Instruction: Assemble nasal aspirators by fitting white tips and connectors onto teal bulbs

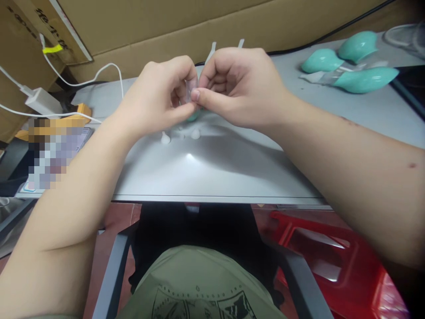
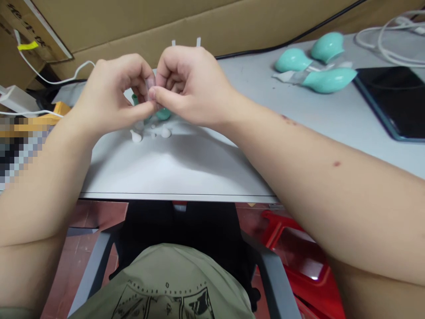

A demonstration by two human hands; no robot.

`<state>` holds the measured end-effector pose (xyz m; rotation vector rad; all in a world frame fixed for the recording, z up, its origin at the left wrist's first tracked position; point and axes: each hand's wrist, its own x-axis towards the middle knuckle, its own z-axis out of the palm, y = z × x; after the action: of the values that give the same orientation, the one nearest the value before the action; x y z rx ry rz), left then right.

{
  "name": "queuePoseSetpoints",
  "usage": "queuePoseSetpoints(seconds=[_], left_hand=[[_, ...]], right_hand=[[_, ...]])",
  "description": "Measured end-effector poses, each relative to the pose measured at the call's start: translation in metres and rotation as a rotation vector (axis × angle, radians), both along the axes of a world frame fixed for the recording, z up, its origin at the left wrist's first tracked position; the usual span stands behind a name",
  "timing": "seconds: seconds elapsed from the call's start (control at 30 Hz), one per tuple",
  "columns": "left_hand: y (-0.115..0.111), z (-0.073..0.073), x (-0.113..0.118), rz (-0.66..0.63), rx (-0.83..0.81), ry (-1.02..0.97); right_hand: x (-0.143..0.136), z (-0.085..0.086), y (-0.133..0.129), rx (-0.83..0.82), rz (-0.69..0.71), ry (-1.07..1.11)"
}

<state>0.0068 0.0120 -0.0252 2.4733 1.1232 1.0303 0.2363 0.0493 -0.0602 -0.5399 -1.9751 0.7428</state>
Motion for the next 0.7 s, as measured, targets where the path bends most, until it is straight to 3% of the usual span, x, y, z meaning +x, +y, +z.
queuePoseSetpoints(seconds=[0.3,0.7], left_hand=[[0.002,-0.003,0.002,0.021,0.016,-0.11],[0.01,-0.007,0.007,0.028,-0.007,-0.19]], right_hand=[[-0.005,0.002,-0.004,-0.124,0.068,0.122],[-0.009,0.002,-0.009,-0.105,-0.041,0.192]])
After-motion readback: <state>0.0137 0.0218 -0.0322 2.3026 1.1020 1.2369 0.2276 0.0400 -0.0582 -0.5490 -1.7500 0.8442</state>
